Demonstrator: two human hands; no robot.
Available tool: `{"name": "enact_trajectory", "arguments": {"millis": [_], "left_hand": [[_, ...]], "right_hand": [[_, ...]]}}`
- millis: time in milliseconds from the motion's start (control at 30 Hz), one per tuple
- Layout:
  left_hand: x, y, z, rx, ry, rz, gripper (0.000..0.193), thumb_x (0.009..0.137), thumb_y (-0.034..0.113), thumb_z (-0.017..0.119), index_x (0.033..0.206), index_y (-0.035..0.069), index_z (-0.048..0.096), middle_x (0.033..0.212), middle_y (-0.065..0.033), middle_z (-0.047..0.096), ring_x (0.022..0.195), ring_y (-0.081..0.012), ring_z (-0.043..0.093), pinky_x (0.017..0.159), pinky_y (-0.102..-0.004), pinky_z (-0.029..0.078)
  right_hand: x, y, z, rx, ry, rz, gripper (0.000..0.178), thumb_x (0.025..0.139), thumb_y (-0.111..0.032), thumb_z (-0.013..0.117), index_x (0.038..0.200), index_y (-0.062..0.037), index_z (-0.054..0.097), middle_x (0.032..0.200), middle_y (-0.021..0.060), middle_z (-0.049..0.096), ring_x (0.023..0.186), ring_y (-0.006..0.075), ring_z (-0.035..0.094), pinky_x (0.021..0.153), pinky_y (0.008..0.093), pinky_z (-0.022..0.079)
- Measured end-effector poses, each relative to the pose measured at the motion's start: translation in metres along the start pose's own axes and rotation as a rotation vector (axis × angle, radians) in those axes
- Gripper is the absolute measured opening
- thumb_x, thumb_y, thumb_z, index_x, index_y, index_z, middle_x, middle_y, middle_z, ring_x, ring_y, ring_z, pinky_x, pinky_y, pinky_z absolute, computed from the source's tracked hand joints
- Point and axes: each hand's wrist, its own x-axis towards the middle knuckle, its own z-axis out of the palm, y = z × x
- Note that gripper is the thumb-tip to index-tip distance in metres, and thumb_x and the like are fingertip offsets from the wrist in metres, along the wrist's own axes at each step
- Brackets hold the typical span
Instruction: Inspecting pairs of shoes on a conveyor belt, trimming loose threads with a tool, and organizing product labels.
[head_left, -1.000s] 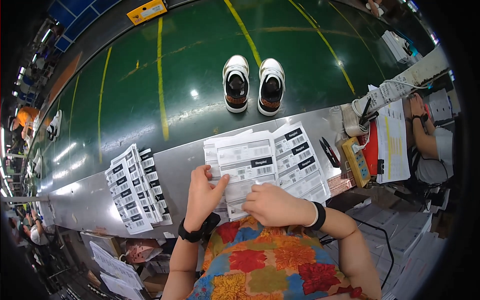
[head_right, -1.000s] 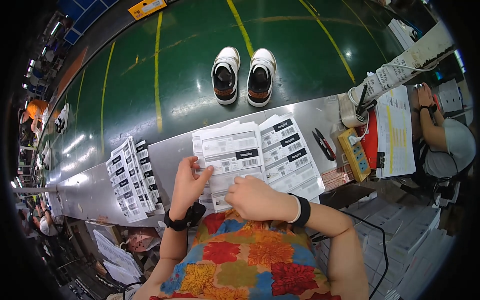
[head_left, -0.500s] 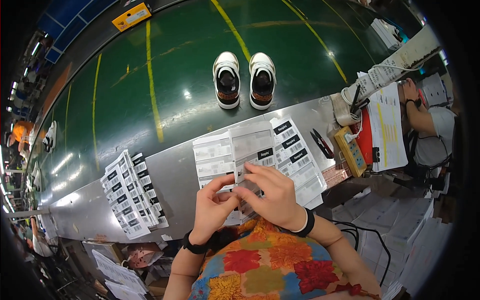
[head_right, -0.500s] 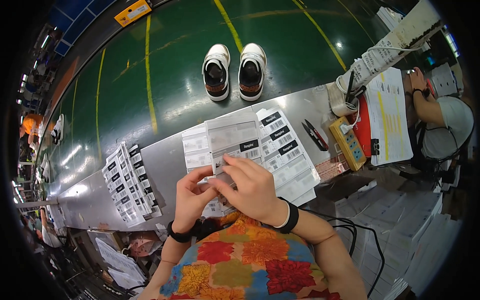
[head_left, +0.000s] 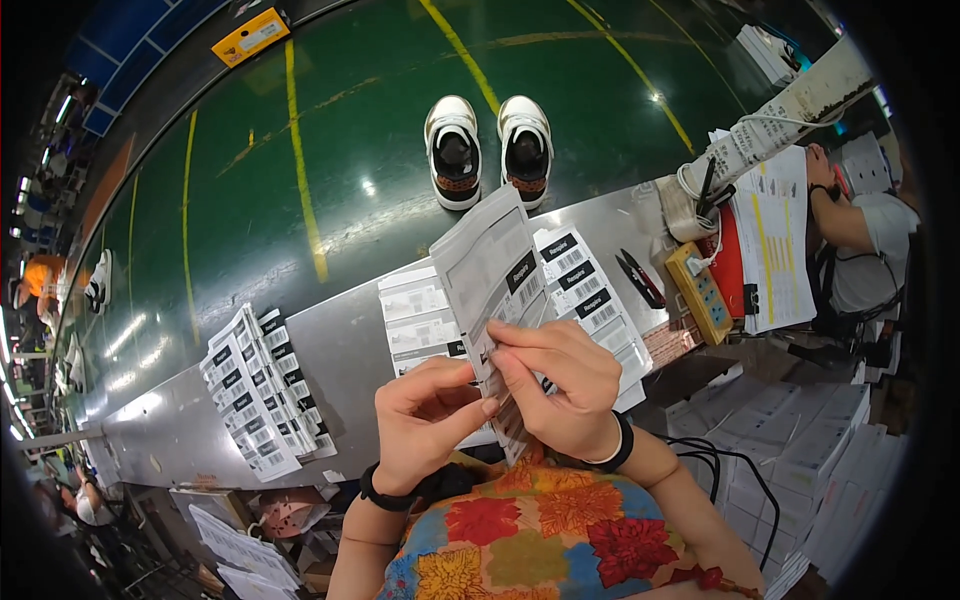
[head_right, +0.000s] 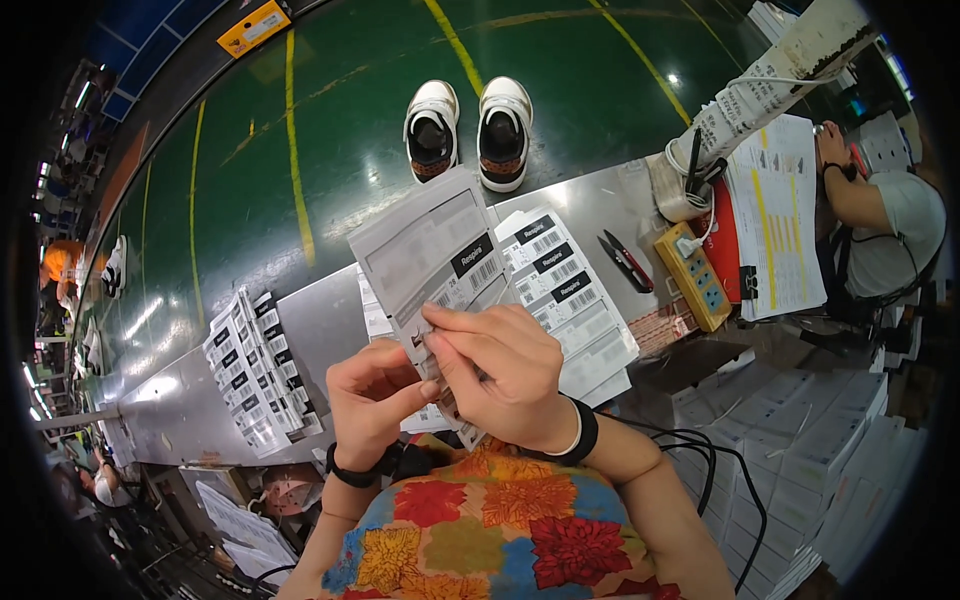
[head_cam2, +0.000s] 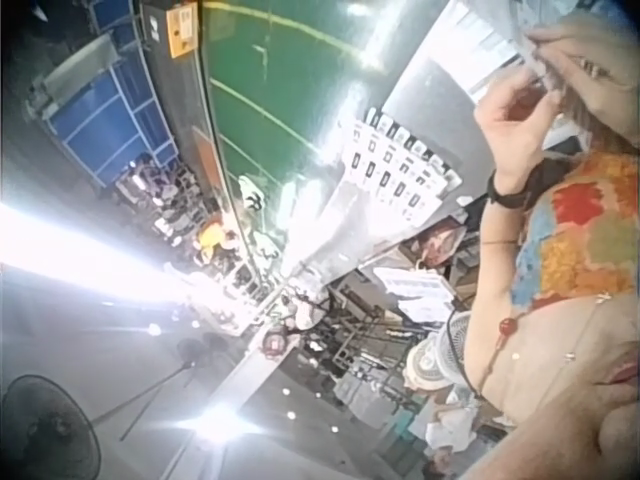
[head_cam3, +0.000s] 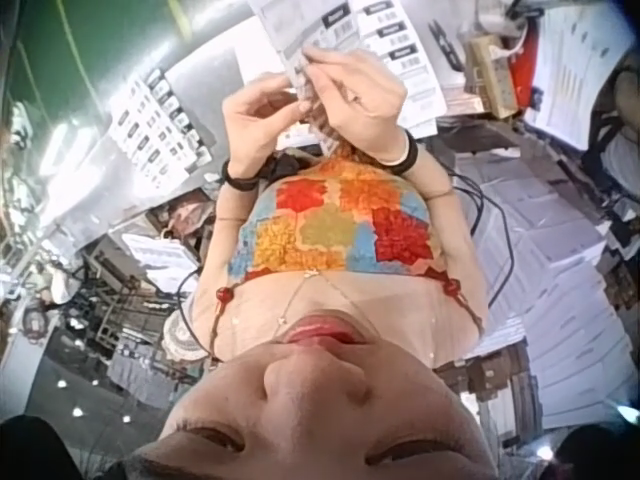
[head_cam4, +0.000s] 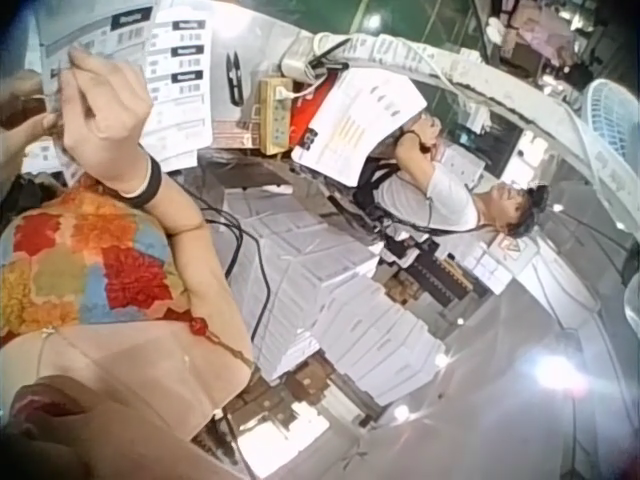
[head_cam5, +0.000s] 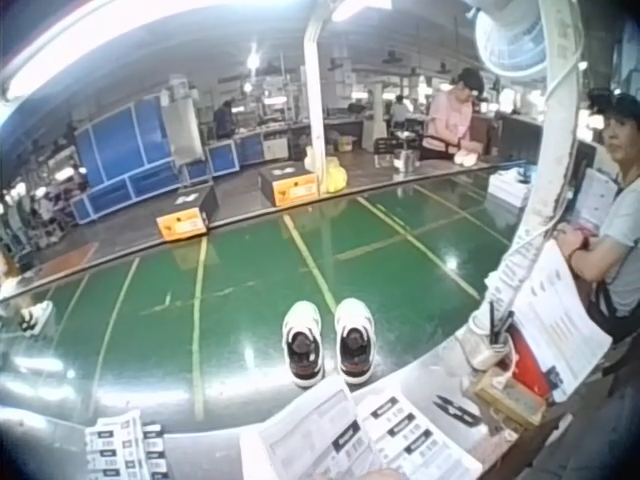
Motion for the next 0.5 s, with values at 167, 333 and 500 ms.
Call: {"name": "enact_trajectory", "arguments": {"millis": [167,333,500], "left_hand": [[-0.001,0.006,0.006,0.080,-0.040,0.119,0.043,0.077,-0.017,0.067,0.116,-0.002,0.064,0.108,-0.0146,0.063,0.094,-0.0163,0.064,0.074,-0.0268,0.057],[0.002,0.010,0.016,0.150,-0.008,0.163,0.041,0.076,-0.017,0.066,0.115,-0.004,0.066,0.109,-0.0152,0.063,0.090,-0.0166,0.065,0.072,-0.0249,0.056],[0.005,0.013,0.015,0.071,-0.019,0.192,0.037,0.074,-0.015,0.066,0.110,-0.006,0.068,0.102,-0.0154,0.066,0.084,-0.0146,0.064,0.066,-0.0229,0.052]], "right_hand": [[0.001,-0.011,-0.002,-0.037,0.009,-0.099,0.020,0.072,0.002,0.075,0.090,0.0045,0.069,0.103,0.0177,0.071,0.073,0.0255,0.065,0.065,0.0321,0.051],[0.004,-0.012,-0.003,-0.111,0.026,-0.212,0.022,0.071,0.000,0.077,0.090,0.0062,0.068,0.104,0.0186,0.070,0.072,0.0249,0.064,0.065,0.0322,0.050],[0.005,-0.013,-0.008,0.006,0.035,-0.149,0.022,0.067,0.002,0.079,0.088,0.0036,0.072,0.102,0.0162,0.072,0.069,0.0204,0.062,0.064,0.0287,0.047]]}}
